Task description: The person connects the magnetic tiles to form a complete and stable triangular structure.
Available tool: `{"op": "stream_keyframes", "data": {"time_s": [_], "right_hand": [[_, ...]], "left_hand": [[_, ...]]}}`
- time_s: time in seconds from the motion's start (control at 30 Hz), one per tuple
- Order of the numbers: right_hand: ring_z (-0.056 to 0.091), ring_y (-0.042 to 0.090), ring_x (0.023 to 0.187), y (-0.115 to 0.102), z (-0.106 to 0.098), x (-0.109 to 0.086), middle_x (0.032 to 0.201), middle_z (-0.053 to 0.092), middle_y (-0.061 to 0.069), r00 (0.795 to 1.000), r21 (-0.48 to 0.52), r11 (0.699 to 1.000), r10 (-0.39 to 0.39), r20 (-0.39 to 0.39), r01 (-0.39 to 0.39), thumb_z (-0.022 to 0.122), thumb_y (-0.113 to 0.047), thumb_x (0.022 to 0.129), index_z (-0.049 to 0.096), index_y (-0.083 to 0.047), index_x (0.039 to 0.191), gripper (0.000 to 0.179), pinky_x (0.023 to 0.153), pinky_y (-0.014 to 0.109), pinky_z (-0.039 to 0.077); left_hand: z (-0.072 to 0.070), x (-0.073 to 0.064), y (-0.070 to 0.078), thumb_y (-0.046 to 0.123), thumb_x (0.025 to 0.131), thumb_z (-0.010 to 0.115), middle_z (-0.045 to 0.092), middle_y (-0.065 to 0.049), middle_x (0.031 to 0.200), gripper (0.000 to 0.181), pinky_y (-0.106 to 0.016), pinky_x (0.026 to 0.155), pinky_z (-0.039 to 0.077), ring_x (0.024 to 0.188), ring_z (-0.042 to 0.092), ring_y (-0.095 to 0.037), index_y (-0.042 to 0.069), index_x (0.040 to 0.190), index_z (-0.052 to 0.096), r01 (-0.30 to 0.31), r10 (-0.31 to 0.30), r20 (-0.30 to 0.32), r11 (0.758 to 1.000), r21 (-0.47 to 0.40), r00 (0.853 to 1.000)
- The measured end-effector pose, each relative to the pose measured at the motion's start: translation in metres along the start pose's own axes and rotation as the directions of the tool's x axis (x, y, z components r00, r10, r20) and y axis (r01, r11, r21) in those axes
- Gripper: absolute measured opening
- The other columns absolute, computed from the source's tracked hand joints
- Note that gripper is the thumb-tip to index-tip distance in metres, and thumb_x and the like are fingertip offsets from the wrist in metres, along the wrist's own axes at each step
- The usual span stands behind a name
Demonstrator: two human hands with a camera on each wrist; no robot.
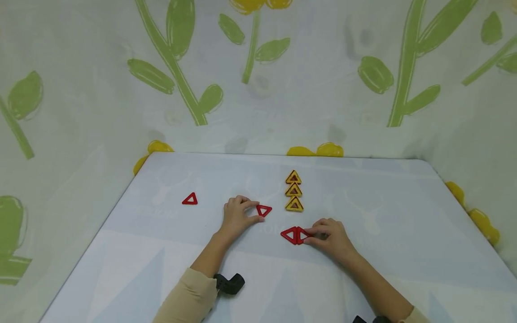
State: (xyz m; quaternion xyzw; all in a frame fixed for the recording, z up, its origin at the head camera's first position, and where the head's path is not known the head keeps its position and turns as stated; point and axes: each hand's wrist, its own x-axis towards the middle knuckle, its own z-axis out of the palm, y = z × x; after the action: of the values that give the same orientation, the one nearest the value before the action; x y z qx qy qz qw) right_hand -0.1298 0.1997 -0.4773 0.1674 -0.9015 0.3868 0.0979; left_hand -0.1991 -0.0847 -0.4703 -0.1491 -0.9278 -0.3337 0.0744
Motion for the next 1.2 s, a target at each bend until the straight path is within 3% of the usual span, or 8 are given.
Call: {"op": "stream_keyframes", "data": {"time_s": [0.23, 0.63, 0.9, 1.07, 1.2], "right_hand": [[0.050, 0.004, 0.079, -0.001, 0.000, 0.002, 0.083, 0.062, -0.011, 1.000, -0.008, 1.000, -0.020, -0.007, 0.020, 0.083, -0.016, 0.069, 0.077, -0.014, 0.091, 0.024, 0.071, 0.031, 0.034], [0.050, 0.004, 0.079, -0.004, -0.002, 0.003, 0.082, 0.062, -0.010, 1.000, -0.010, 1.000, -0.015, -0.009, 0.015, 0.083, -0.015, 0.069, 0.077, -0.013, 0.091, 0.023, 0.071, 0.031, 0.035], [0.050, 0.005, 0.080, -0.003, -0.001, 0.005, 0.082, 0.062, -0.009, 1.000, -0.005, 1.000, -0.016, -0.002, 0.016, 0.083, -0.015, 0.069, 0.077, -0.013, 0.090, 0.023, 0.073, 0.032, 0.034], [0.050, 0.006, 0.081, -0.002, -0.001, 0.004, 0.082, 0.062, -0.011, 0.999, 0.000, 1.000, 0.031, 0.018, -0.031, 0.083, -0.017, 0.069, 0.078, -0.016, 0.090, 0.022, 0.073, 0.032, 0.035], [0.050, 0.006, 0.081, -0.002, -0.001, 0.003, 0.083, 0.062, -0.012, 0.999, -0.008, 0.999, 0.037, 0.026, -0.036, 0.083, -0.020, 0.070, 0.078, -0.018, 0.090, 0.021, 0.073, 0.033, 0.034]], "left_hand": [[-0.001, -0.002, 0.003, 0.038, 0.071, 0.080, 0.055, -0.004, 0.104, 0.050, -0.043, 0.085, 0.030, 0.101, 0.044, -0.023, 0.018, 0.115, 0.070, -0.019, 0.018, 0.054, 1.000, 0.003, 0.998], [0.001, -0.003, 0.008, 0.038, 0.069, 0.082, 0.055, -0.004, 0.103, 0.048, -0.043, 0.084, 0.029, 0.100, 0.044, -0.024, 0.016, 0.110, 0.071, -0.012, 0.013, 0.057, 1.000, -0.024, 0.998], [0.005, -0.004, 0.009, 0.040, 0.067, 0.082, 0.055, -0.003, 0.102, 0.049, -0.042, 0.084, 0.030, 0.098, 0.045, -0.022, 0.018, 0.109, 0.072, -0.067, 0.068, 0.074, 0.998, -0.017, 0.995], [0.010, 0.003, 0.013, 0.039, 0.067, 0.083, 0.056, -0.002, 0.100, 0.048, -0.042, 0.085, 0.030, 0.096, 0.046, -0.020, 0.019, 0.108, 0.072, -0.107, 0.110, 0.127, 0.994, -0.032, 0.986], [0.015, 0.010, 0.015, 0.042, 0.066, 0.083, 0.057, 0.001, 0.100, 0.048, -0.042, 0.087, 0.031, 0.097, 0.048, -0.018, 0.022, 0.108, 0.073, -0.151, 0.152, 0.198, 0.988, -0.017, 0.968]]}}
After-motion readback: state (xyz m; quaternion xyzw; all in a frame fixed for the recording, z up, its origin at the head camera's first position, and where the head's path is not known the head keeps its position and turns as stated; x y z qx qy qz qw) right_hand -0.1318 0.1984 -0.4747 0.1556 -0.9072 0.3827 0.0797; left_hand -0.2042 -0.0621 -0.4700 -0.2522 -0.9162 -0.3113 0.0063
